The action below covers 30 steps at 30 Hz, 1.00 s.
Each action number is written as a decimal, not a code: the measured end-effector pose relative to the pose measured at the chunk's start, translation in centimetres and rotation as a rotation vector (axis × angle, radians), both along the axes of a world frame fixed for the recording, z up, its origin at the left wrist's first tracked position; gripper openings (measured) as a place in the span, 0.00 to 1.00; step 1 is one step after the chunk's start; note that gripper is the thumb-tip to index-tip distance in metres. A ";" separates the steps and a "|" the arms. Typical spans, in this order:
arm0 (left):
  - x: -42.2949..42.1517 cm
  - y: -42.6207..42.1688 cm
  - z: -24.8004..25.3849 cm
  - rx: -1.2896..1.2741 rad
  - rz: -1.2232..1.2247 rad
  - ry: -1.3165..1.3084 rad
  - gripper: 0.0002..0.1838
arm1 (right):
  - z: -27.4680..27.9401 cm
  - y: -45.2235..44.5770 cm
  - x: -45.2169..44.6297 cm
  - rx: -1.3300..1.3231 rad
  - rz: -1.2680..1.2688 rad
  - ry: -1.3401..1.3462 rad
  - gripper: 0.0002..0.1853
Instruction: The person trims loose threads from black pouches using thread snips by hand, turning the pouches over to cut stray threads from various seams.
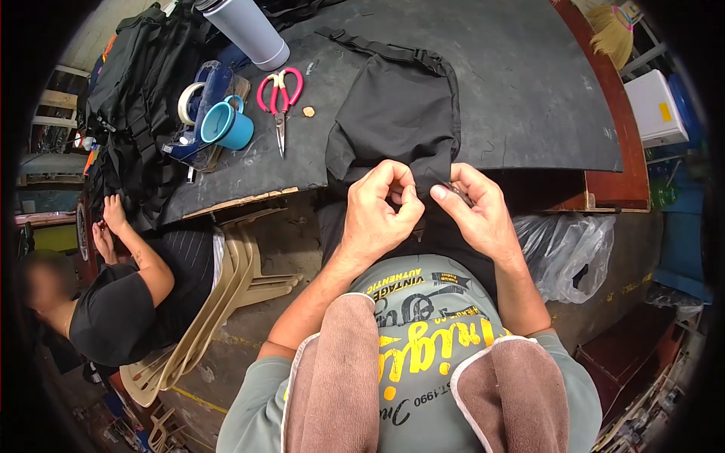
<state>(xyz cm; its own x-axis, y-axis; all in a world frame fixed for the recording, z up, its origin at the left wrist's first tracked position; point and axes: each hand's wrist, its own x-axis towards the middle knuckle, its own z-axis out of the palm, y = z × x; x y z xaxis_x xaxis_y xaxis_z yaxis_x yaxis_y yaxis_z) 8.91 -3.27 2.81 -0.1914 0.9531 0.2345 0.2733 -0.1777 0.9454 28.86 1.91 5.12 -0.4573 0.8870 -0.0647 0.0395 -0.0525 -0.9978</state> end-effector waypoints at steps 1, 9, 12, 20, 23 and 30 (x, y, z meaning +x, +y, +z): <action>0.0 -0.1 -0.3 -0.053 -0.017 -0.076 0.06 | -0.4 0.0 0.3 -0.002 0.022 0.026 0.10; 0.3 -0.9 0.9 -0.050 -0.024 -0.258 0.12 | -0.9 0.4 1.2 -0.020 0.036 0.048 0.07; -0.3 -0.5 0.8 -0.170 -0.093 -0.560 0.24 | -0.2 0.4 0.9 -0.043 0.026 0.067 0.07; 1.0 1.6 0.1 -0.285 -0.168 -0.929 0.33 | 0.7 -0.2 0.6 0.375 -0.340 -0.216 0.17; 2.5 2.1 -0.1 -0.268 -0.190 -0.898 0.35 | 0.4 -0.1 0.6 0.414 -0.376 -0.181 0.16; 3.9 3.0 -0.6 -0.297 -0.192 -0.861 0.38 | -0.8 0.9 2.5 0.343 -0.466 -0.204 0.14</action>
<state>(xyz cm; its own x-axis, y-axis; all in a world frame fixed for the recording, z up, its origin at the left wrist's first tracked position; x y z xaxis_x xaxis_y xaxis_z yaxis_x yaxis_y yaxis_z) 12.83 -0.30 2.21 -0.0188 0.9847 -0.1734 -0.5523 0.1343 0.8227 31.39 2.84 4.37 -0.0245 0.9764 0.2145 0.2820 0.2126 -0.9356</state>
